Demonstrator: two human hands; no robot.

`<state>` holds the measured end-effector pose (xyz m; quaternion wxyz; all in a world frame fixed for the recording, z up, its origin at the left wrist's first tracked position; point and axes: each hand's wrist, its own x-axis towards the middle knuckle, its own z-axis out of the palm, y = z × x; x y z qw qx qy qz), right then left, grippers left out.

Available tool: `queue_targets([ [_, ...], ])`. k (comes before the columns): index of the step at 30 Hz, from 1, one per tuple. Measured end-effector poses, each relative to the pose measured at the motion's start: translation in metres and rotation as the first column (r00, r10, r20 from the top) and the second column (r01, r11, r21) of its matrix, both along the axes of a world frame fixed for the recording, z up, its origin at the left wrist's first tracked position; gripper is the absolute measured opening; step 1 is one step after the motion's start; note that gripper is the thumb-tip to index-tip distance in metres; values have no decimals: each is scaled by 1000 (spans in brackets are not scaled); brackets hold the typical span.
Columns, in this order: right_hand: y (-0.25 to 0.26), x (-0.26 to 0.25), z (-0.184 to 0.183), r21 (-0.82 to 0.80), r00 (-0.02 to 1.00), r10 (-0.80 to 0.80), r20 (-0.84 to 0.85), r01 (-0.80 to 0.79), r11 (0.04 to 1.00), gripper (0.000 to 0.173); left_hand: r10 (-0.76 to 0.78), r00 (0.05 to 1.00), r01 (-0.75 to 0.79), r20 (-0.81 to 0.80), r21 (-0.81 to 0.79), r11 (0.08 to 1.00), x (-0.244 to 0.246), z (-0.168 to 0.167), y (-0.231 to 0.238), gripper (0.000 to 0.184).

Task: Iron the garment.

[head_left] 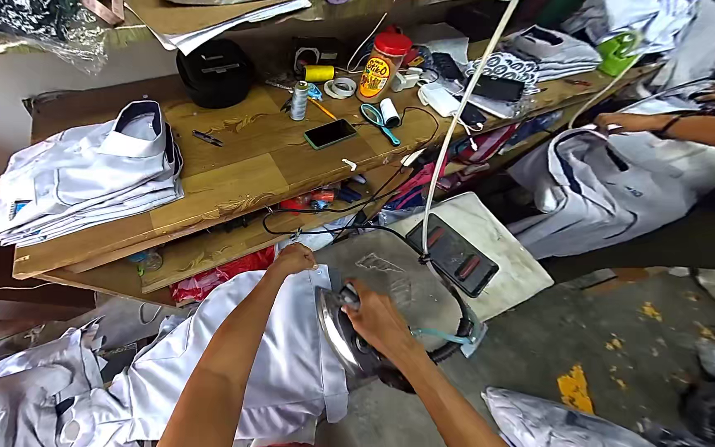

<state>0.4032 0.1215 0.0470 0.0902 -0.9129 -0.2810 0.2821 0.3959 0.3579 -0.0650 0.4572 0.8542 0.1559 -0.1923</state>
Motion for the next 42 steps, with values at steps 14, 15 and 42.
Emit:
queue_targets([
  [14, 26, 46, 32, -63, 990, 142, 29, -139, 988, 56, 139, 990, -123, -27, 328, 937, 16, 17, -5, 32],
  [15, 34, 41, 30, -67, 988, 151, 11, -150, 986, 56, 128, 991, -112, -22, 354, 928, 16, 15, -8, 33],
  [42, 23, -20, 6, -57, 810, 578, 99, -575, 816, 46, 499, 695, -621, 517, 84, 779, -91, 23, -4, 34],
])
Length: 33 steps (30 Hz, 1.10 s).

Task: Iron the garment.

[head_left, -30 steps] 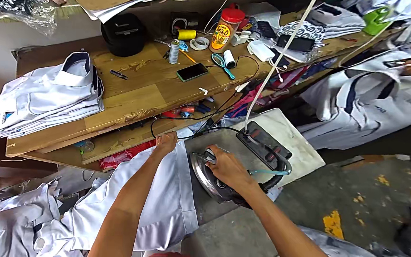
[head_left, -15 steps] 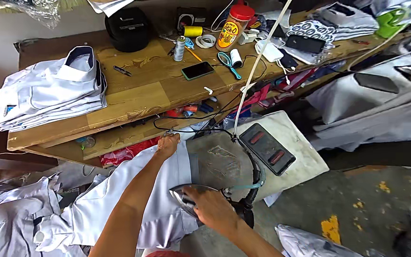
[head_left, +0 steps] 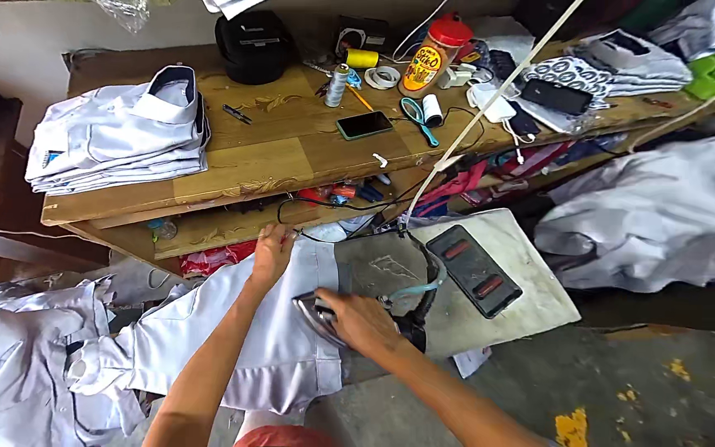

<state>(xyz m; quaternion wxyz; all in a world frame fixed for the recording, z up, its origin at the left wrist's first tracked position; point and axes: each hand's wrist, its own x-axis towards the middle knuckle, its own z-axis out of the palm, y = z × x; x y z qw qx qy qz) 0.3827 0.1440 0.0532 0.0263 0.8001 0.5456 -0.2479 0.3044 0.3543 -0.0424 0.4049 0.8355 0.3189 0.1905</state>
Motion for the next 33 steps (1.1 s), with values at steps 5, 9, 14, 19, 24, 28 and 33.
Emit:
queue_targets([
  [5, 8, 37, -1, 18, 978, 207, 4, -207, 978, 53, 70, 998, -70, 2, -49, 996, -111, 17, -78, 30],
  [9, -3, 24, 2, 99, 780, 626, -11, -622, 777, 51, -40, 999, 42, 14, -195, 980, -164, 19, -161, 24],
  [14, 14, 21, -3, 39, 761, 643, -83, -642, 766, 49, 35, 997, -39, -65, -58, 998, -143, -8, -243, 23],
  [19, 26, 59, -9, 93, 852, 494, -174, -485, 869, 64, 374, 917, -347, -140, 185, 919, -97, -47, -293, 38],
  [24, 26, 83, -14, 87, 798, 582, -157, -575, 813, 59, 552, 830, -514, -81, 276, 812, -83, -62, -316, 34],
  [28, 14, 80, -25, 173, 525, 845, -104, -827, 535, 44, 617, 787, -578, -24, 321, 750, -82, -76, -332, 28],
  [33, 2, 73, -27, 178, 215, 976, 25, -962, 207, 56, 651, 759, -623, 10, 303, 721, -91, -84, -338, 30],
])
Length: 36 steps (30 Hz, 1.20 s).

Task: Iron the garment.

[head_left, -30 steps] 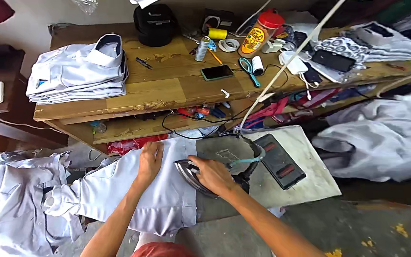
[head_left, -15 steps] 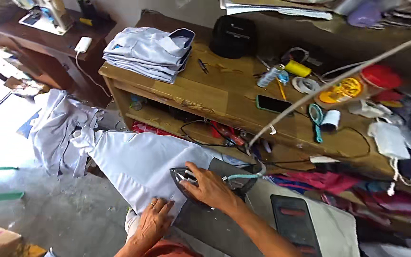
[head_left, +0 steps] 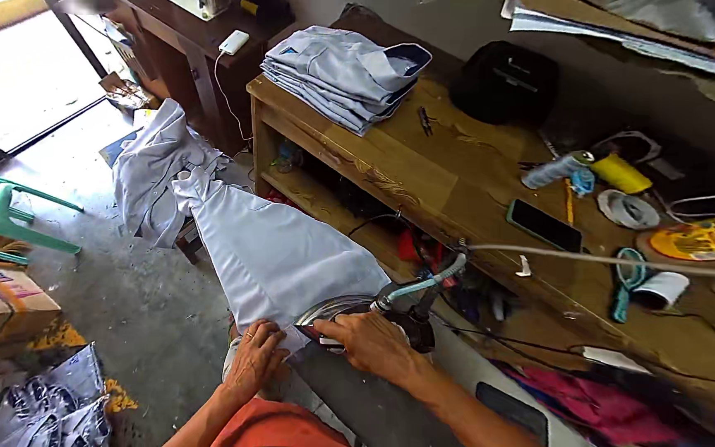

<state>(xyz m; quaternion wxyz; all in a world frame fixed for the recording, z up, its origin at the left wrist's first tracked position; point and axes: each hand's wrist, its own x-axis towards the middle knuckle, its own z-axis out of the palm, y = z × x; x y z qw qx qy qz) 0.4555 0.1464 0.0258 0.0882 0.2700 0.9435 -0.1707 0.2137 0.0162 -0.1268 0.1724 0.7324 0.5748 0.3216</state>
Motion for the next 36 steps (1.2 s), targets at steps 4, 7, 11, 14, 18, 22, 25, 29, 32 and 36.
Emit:
queue_targets([
  [4, 0, 10, 0, -28, 977, -209, -33, 208, 978, 54, 10, 1000, -10, -23, 9, 1000, 2, 4, 2, 29],
  [7, 12, 15, 16, -95, 879, -477, -21, 473, 876, 50, 12, 999, -11, -39, 35, 999, 15, 22, 9, 27],
  [11, 48, 15, 23, -105, 733, -676, 79, 680, 725, 51, -108, 994, 108, -6, 11, 994, 41, 32, 27, 34],
  [14, 71, 25, 10, -107, 638, -765, 90, 770, 629, 49, -129, 990, 129, -53, 5, 992, 35, 14, 29, 34],
  [18, 75, 42, 9, -135, 537, -835, 119, 842, 522, 48, -138, 988, 139, -69, 5, 990, 28, 10, 24, 33],
  [22, 54, 68, 6, -144, 469, -875, 119, 880, 453, 50, -169, 985, 168, -48, -18, 986, 25, 17, 27, 35],
  [25, 18, 91, 4, -117, 401, -911, 97, 914, 390, 52, -151, 988, 151, -11, -28, 988, 16, 26, 29, 35],
  [29, -32, 120, -7, -84, 308, -951, 17, 948, 305, 53, -4, 999, 6, 36, -52, 999, -19, 40, 50, 32],
  [32, -52, 133, -3, -98, 316, -948, 30, 945, 312, 73, 272, 959, -263, 86, -99, 960, -72, 51, 88, 30],
  [36, -20, 117, 12, 25, 490, -853, -180, 869, 494, 82, 679, 670, -608, 300, -304, 734, -161, 48, 168, 47],
])
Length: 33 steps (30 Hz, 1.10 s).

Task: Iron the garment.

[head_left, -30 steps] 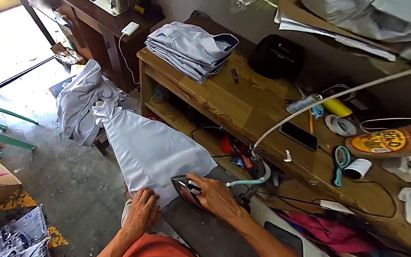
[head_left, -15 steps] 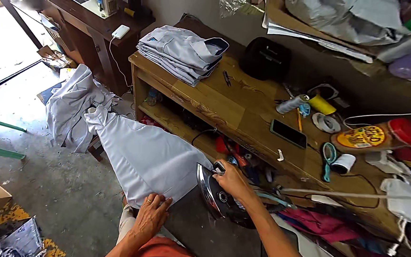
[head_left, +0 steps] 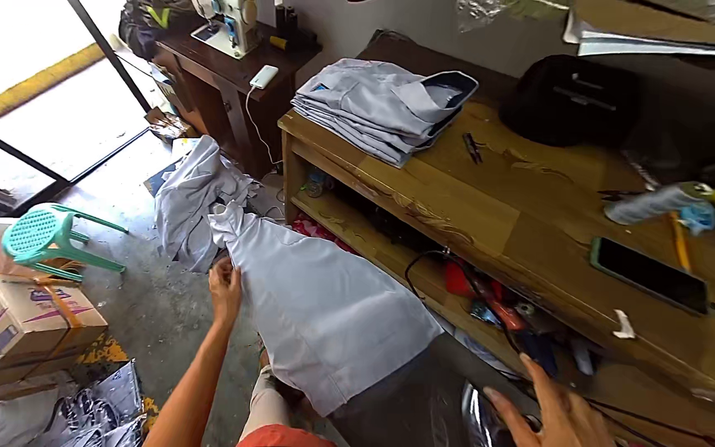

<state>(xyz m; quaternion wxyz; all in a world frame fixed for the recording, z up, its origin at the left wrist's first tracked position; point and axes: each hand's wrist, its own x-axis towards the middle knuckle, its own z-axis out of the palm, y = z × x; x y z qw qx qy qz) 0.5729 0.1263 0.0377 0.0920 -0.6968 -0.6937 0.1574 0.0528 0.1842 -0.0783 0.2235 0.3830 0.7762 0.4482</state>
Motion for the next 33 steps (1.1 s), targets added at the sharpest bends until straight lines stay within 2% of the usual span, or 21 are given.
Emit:
queue_targets([
  [2, 37, -23, -20, 94, 997, 68, -44, -64, 994, 69, 174, 948, -162, 265, -67, 985, -38, -3, 43, 64],
  [3, 58, -35, -38, 94, 995, 81, -54, -76, 993, 64, 214, 894, -186, 392, -110, 976, -53, -3, 62, 69],
  [4, 79, -46, -56, 38, 995, 73, -71, -71, 997, 60, 223, 856, -177, 466, -141, 974, -65, -2, 78, 67],
  [5, 96, -56, -72, -47, 995, 45, -92, -49, 998, 56, 210, 855, -151, 475, -159, 976, -75, -5, 92, 61],
  [7, 120, -77, -97, -112, 994, 5, -110, -17, 994, 38, 125, 939, -57, 320, -213, 975, -95, -9, 111, 44],
  [9, 130, -92, -105, -83, 997, 24, -75, -31, 996, 20, 30, 989, 11, 142, -282, 959, -102, 3, 123, 31],
  [10, 134, -95, -105, -69, 998, 45, -50, -49, 996, 17, 2, 996, 23, 87, -285, 958, -101, 12, 128, 28],
  [13, 159, -87, -87, -10, 999, 51, -3, -51, 999, 21, -14, 994, 29, 104, -137, 990, -98, 38, 150, 28],
  [16, 202, -68, -61, 16, 991, -105, 76, 104, 994, 28, 16, 978, -23, 210, 32, 999, -92, 51, 180, 30],
  [18, 225, -63, -50, -46, 971, -207, 122, 214, 976, 27, -29, 992, 34, 123, -31, 999, -82, 57, 190, 35],
  [20, 230, -61, -53, -105, 975, -181, 129, 195, 975, 28, -234, 966, 214, -113, -166, 963, -61, 60, 178, 51],
  [22, 218, -62, -60, -67, 996, -75, 43, 78, 995, 33, -434, 866, 384, -246, -226, 895, -23, 50, 150, 56],
  [25, 176, -73, -60, -12, 994, 64, -92, -65, 998, 35, -694, 701, 641, -165, -283, 714, 66, 45, 73, 41],
  [28, 116, -86, -55, -68, 979, 78, -189, -92, 993, 36, -849, 525, 789, -60, -340, 512, 143, 54, -10, 45],
  [29, 99, -87, -61, -76, 976, 65, -208, -82, 994, 40, -873, 483, 806, -71, -353, 475, 158, 53, -30, 49],
  [31, 73, -90, -77, -125, 979, 23, -205, -49, 991, 60, -904, 423, 807, -64, -426, 409, 173, 43, -54, 50],
  [33, 60, -96, -88, -145, 985, -31, -167, 6, 989, 77, -914, 404, 800, -19, -477, 364, 176, 33, -62, 41],
])
